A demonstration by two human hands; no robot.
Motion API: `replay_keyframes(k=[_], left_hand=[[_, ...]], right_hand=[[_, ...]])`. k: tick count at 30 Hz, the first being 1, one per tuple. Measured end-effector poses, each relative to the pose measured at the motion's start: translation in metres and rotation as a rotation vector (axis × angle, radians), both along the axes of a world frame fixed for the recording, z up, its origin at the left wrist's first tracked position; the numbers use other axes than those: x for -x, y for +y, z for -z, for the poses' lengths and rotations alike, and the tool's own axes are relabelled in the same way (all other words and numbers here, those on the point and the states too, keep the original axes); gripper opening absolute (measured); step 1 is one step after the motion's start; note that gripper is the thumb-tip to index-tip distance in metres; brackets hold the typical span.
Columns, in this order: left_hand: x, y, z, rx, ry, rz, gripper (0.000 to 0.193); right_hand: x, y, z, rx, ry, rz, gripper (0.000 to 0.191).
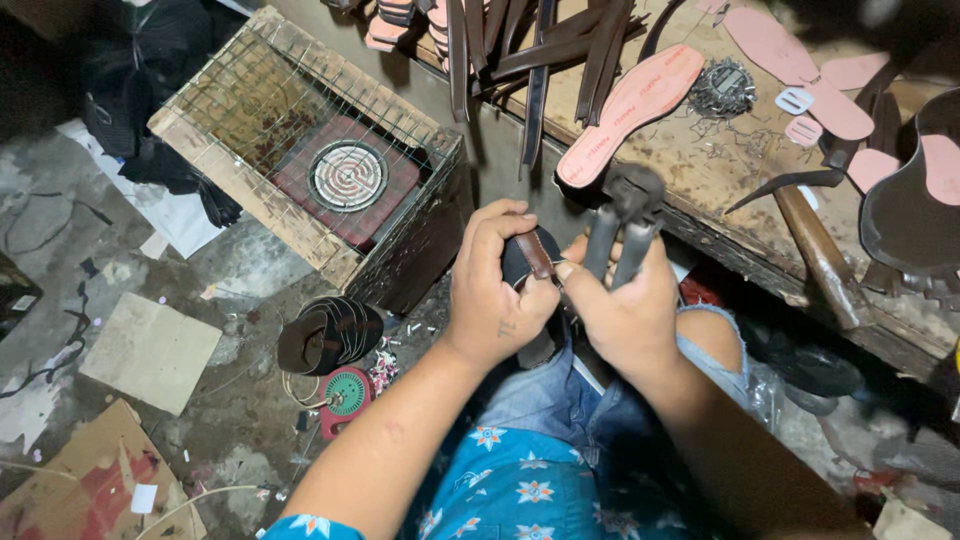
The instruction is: The person uses a hammer and a prying tool to attach a black upper to a pink shoe sole. They repeatedly position the upper, pry the edge, and tap it into place along the perimeter of the sole.
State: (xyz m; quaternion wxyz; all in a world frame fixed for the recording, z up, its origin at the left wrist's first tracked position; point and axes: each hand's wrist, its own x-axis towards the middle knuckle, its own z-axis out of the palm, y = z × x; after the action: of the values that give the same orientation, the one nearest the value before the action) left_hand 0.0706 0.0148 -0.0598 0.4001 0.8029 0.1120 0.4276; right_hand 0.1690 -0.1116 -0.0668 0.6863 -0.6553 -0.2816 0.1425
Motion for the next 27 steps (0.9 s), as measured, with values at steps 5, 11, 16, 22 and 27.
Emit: replay_keyframes(k=[5,11,16,22,27], left_hand=[[0.001,0.001,-0.007,-0.055,0.045,0.053,0.055],[0.001,-0.003,-0.014,-0.043,0.077,0.008,0.052],[-0.001,-0.005,-0.02,-0.081,0.11,-0.007,0.052],[0.026,0.016,-0.027,-0.002,0.164,0.1,0.051],[0.039,0.009,-0.025,0.066,0.152,0.137,0.049]], right_hand=[[-0.007,-0.004,-0.006,-0.061,-0.048,-0.079,0.033],[-0.01,-0.012,-0.013,0.185,-0.292,-0.02,0.036],[-0.007,-0.016,-0.015,0.188,-0.265,-0.018,0.035],[0.005,-0.057,-0.016,0.253,0.245,-0.451,0.034],[0.026,-0.067,-0.019,0.393,0.729,-0.718,0.052]])
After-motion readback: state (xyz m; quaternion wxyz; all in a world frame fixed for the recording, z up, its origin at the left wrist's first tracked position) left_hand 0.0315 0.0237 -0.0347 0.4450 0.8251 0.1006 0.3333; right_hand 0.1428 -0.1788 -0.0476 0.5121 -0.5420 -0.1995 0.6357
